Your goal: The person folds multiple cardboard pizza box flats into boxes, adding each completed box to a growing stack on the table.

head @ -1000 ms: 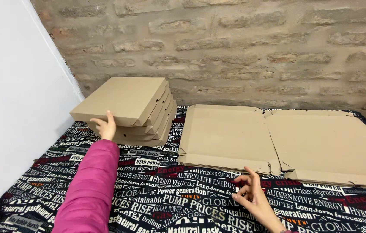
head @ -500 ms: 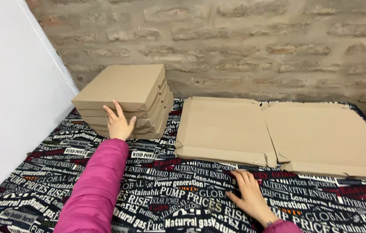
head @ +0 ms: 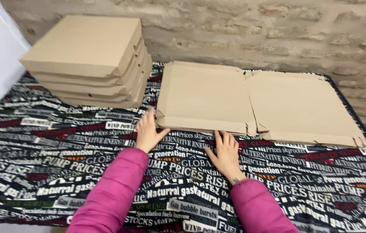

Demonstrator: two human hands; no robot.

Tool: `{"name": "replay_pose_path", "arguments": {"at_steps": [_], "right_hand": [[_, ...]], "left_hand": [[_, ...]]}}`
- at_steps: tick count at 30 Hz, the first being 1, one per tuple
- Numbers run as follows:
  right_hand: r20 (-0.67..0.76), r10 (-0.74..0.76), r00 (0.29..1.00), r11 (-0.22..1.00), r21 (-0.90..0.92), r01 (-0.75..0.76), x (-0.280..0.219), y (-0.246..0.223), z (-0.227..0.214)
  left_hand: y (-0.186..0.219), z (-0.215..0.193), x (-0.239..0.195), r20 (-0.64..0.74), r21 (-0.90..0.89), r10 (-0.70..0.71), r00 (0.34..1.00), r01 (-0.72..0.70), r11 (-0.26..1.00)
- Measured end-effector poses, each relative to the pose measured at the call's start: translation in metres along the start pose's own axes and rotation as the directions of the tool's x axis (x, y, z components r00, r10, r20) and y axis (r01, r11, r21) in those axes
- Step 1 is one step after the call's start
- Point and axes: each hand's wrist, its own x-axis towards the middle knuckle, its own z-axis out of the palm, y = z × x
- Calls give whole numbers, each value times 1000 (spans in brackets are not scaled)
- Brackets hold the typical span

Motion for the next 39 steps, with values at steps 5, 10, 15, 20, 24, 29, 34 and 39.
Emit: {"name": "replay_pose_path", "arguments": {"at_steps": [5, 10, 15, 20, 24, 29, 34, 39], "right_hand": [[-33, -11, 999, 1000, -5, 11, 5, -2, 4], [-34, 10, 999, 1000, 11, -10, 6, -10, 0], [-43, 20, 999, 1000, 19, -19, 9, -11, -3], [29, -21, 999, 999, 47, 20, 11, 3, 5], [20, -20, 1000, 998, 57, 19, 12, 2, 2], [-234, -56, 971, 980, 172, 98, 3, -17, -27], [-547, -310, 778, 946, -100, 307, 4, -16, -29], [-421, -361, 832, 924, -38, 381, 4, -7, -20]], "left_hand": [[37, 1, -6, -193, 56, 197, 961, -190, 980], [77, 16, 3, -96, 52, 233, 968, -229, 972], [41, 65, 61, -186, 121, 257, 948, -237, 964], [67, -16, 48, -352, 7, 65, 934, -67, 998], [48, -59, 47, -648, -157, 22, 761, -161, 974], [68, -109, 18, -483, -788, -254, 838, -290, 543], [2, -29, 27, -30, -980, -293, 955, 29, 198], [-4, 3, 15, 189, -938, -177, 966, 231, 259]]}}
